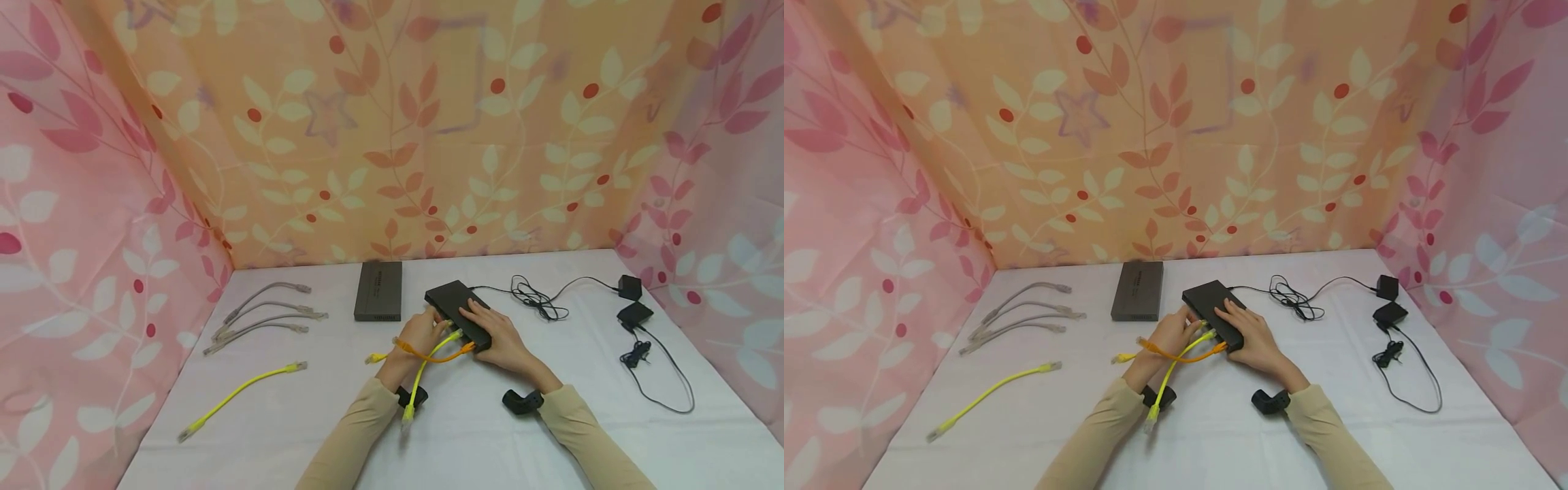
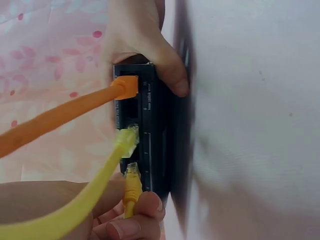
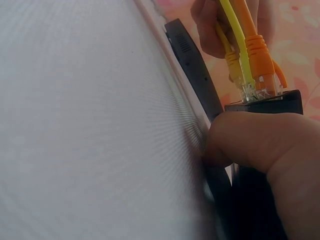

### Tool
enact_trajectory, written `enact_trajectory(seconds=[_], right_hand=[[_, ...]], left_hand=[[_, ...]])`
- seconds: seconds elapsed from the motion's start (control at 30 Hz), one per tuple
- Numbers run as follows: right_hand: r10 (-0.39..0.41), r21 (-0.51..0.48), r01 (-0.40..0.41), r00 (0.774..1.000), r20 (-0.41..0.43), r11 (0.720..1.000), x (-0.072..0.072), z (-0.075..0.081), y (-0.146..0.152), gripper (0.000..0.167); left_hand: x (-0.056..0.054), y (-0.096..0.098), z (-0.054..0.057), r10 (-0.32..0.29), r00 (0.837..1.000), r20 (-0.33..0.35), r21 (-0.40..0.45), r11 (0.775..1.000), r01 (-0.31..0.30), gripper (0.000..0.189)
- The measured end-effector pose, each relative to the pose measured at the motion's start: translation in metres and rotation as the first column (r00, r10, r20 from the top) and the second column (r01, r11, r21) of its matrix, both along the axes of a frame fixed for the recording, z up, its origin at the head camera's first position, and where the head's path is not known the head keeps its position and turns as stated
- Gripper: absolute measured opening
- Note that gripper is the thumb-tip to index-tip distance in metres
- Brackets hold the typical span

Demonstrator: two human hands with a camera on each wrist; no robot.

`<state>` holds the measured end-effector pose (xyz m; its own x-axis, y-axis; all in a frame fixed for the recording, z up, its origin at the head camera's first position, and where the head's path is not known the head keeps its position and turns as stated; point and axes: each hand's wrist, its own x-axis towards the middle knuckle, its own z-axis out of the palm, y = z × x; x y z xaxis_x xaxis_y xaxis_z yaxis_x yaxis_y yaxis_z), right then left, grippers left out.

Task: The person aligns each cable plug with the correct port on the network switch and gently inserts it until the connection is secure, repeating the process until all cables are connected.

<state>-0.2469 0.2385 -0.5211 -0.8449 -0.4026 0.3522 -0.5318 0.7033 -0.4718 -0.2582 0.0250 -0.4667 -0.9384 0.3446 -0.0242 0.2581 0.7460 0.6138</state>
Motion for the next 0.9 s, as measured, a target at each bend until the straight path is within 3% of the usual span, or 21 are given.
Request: enact_trajectory(seconds=[0.37, 0.57, 0.7, 0.83, 0.9], right_hand=[[0.001, -0.003, -0.001, 1.000, 0.001, 1.000, 0.000, -0.001, 0.000, 0.092], [0.003, -0.011, -0.003, 1.000, 0.000, 1.000, 0.002, 0.000, 0.000, 0.092], [-0.001, -0.007, 0.001, 1.000, -0.002, 1.000, 0.001, -0.001, 0.000, 0.093], [-0.005, 0.009, 0.005, 1.000, 0.011, 1.000, 0.001, 0.000, 0.000, 0.094], [-0.006, 0.010, 0.006, 1.000, 0.017, 1.000, 0.001, 0.000, 0.000, 0.094]], left_hand=[[0.001, 0.004, 0.007, -0.029, 0.998, -0.048, -0.013, 1.000, 0.029, 0.017], [-0.001, 0.003, 0.007, -0.037, 0.999, -0.012, 0.053, 0.998, 0.037, 0.017], [-0.007, 0.000, 0.001, -0.086, 0.991, 0.105, 0.217, 0.974, 0.061, 0.016], [-0.013, -0.004, -0.005, -0.139, 0.959, 0.246, 0.393, 0.919, 0.033, 0.019], [-0.015, -0.005, -0.005, -0.148, 0.950, 0.277, 0.419, 0.908, 0.019, 0.021]])
